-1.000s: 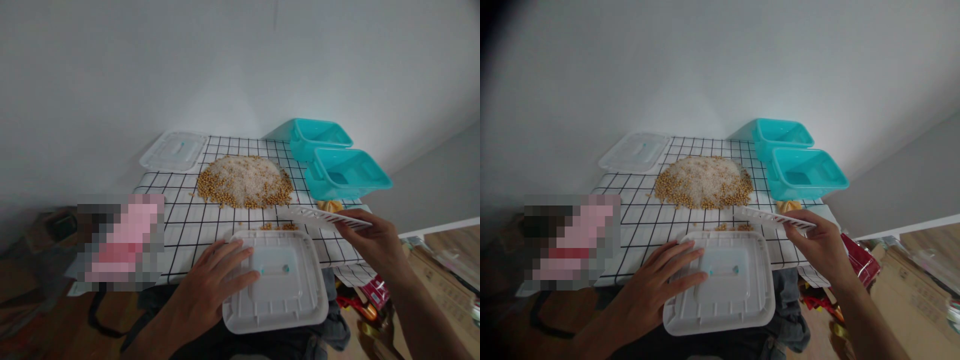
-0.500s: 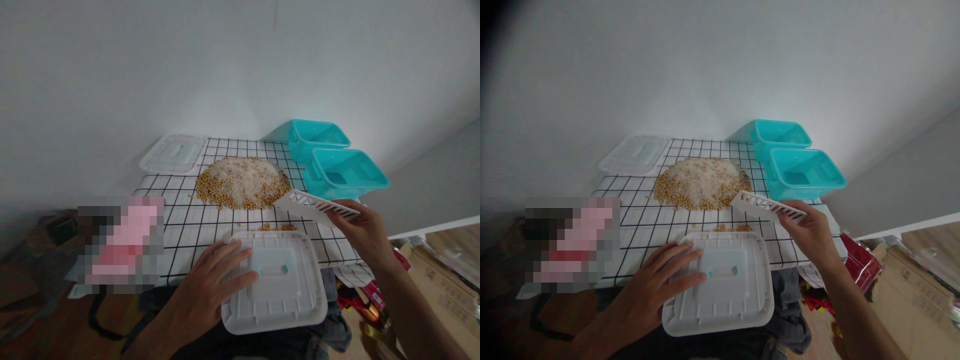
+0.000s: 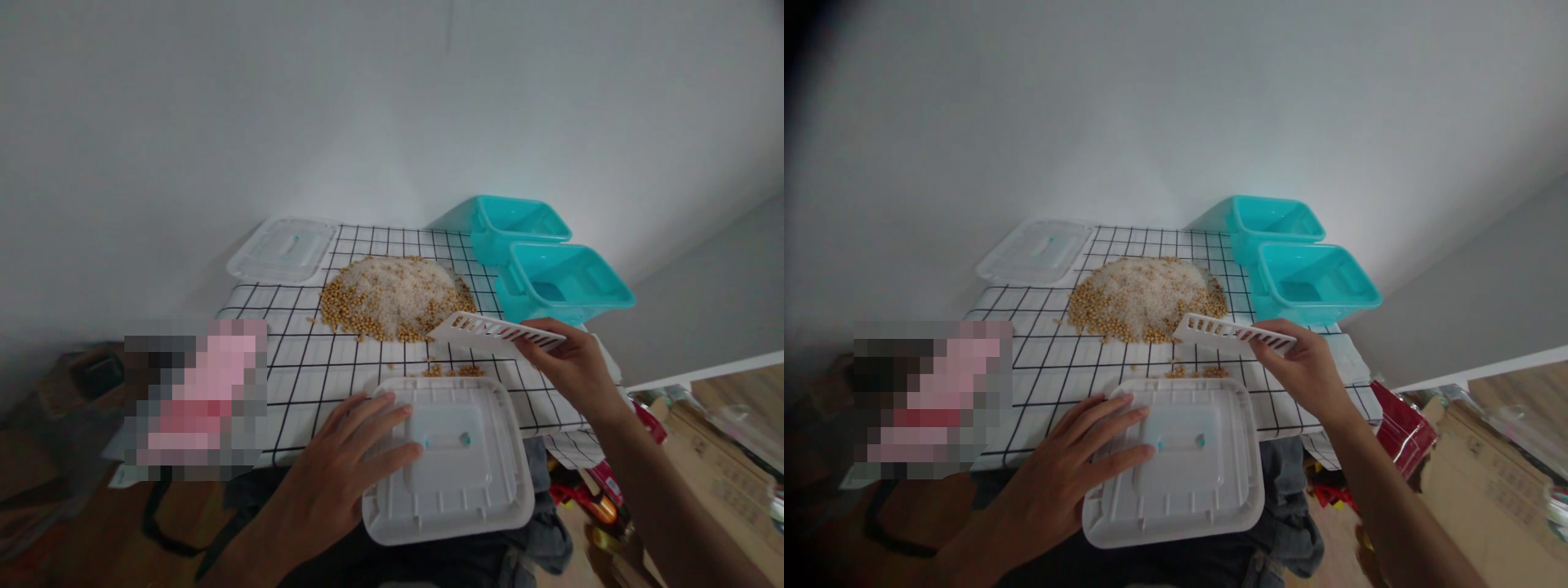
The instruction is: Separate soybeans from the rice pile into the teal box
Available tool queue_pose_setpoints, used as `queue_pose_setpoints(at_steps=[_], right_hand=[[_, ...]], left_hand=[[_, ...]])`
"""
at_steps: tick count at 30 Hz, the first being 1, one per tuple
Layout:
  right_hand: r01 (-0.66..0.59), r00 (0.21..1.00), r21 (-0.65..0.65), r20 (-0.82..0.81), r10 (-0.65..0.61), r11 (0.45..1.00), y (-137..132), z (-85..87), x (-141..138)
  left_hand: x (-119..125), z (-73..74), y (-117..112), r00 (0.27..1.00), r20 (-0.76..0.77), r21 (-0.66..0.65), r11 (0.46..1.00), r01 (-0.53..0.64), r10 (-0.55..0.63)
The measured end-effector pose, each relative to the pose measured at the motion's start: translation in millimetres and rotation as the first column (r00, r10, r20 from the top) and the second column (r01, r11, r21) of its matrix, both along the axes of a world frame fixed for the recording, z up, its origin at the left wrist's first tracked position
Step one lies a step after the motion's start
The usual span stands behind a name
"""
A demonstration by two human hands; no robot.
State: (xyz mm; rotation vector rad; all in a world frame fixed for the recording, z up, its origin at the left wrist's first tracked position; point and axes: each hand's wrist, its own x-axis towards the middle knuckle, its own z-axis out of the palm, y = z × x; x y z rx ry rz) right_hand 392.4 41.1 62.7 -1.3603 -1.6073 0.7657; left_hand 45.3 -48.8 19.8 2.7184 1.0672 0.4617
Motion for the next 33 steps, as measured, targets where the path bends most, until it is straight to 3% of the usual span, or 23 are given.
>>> queue_pose_setpoints(at_steps=[6, 23, 33], right_hand=[[-0.095, 0.995, 0.016, -0.007, 0.095, 0.995, 12.5, 2.1, -16.2], [-0.142, 0.990, 0.044, 0.028, 0.141, 0.989, 11.2, 2.1, -19.7], [-0.189, 0.982, 0.055, 0.002, 0.189, 0.980, 32.7, 3.4, -35.0]], left_hand=[[-0.7, -0.2, -0.1, 1.000, -0.004, 0.002, 1.000, 0.010, -0.010], [-1.6, -0.5, 0.9, 1.000, 0.009, -0.036, 0.999, 0.015, -0.015], [-2.7, 1.6, 1.5, 1.000, -0.012, -0.062, 0.998, 0.020, -0.021]])
